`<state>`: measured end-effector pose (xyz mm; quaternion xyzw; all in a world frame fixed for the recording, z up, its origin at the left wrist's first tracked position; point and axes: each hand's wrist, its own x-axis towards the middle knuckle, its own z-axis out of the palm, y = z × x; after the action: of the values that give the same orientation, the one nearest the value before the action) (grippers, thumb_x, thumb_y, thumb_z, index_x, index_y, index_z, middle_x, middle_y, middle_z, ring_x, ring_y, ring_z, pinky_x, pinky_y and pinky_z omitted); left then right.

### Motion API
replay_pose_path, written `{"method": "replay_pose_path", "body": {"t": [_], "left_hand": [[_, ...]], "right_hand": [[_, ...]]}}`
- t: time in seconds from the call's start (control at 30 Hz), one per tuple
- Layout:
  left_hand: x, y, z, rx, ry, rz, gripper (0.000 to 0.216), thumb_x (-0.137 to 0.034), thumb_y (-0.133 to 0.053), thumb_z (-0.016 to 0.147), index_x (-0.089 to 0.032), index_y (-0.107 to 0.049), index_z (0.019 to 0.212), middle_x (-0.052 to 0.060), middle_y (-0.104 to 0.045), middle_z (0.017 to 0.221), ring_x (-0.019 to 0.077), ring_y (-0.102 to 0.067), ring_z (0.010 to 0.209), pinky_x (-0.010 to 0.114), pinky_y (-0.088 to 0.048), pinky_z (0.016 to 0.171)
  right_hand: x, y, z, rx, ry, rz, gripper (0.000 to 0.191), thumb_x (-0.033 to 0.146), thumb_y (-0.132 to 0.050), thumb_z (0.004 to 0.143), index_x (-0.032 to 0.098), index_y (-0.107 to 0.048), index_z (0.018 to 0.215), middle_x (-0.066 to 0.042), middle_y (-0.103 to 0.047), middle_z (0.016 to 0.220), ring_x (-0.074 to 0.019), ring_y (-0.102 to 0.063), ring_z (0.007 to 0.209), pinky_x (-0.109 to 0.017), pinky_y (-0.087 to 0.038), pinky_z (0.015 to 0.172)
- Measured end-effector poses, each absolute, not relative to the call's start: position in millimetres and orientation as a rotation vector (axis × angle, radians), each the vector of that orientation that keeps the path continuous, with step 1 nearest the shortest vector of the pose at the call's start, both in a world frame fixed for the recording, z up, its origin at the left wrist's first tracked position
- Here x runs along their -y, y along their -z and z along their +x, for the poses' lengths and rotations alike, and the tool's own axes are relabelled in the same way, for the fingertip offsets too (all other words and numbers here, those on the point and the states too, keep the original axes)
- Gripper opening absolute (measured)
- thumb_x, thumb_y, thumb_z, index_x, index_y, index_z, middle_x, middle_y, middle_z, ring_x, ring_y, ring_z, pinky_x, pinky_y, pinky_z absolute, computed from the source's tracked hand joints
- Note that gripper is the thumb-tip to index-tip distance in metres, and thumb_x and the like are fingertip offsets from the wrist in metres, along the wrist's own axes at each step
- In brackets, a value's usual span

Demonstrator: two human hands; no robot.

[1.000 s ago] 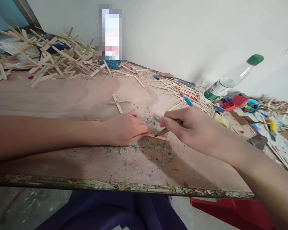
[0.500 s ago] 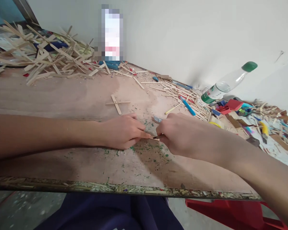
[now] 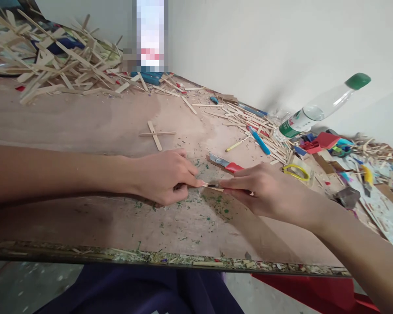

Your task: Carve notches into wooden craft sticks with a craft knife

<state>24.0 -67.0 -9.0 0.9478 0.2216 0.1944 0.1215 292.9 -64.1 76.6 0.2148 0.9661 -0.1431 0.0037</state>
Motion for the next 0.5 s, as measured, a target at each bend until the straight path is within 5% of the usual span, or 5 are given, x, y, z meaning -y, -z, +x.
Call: {"method": "replay_pose_path", "body": {"t": [0.3, 0.5], "left_hand": [[67, 11, 19, -0.583, -0.47, 2.712, 0.039, -0.014, -0.052, 0.089, -0.024, -0.083, 0.111, 0.0, -0.069, 0.078, 0.0158, -0.058, 0.067, 0.037, -0.041, 0.079], [67, 12, 16, -0.577, -0.461, 2.714, 0.045, -0.013, -0.05, 0.093, -0.023, -0.08, 0.126, 0.001, -0.07, 0.083, 0.0164, -0.06, 0.071, 0.038, -0.039, 0.079]], "right_hand": [[69, -51, 316, -3.176, 0.491, 0.732, 0.031, 0.026, -0.054, 0.113, 0.013, -0.08, 0.124, -0.014, -0.082, 0.094, -0.0149, -0.072, 0.064, -0.028, -0.045, 0.056], [70, -62, 307, -3.08, 0.69, 0.82, 0.031, 0.03, -0.055, 0.113, 0.017, -0.082, 0.121, -0.009, -0.083, 0.088, -0.0137, -0.07, 0.06, -0.027, -0.045, 0.055]]}}
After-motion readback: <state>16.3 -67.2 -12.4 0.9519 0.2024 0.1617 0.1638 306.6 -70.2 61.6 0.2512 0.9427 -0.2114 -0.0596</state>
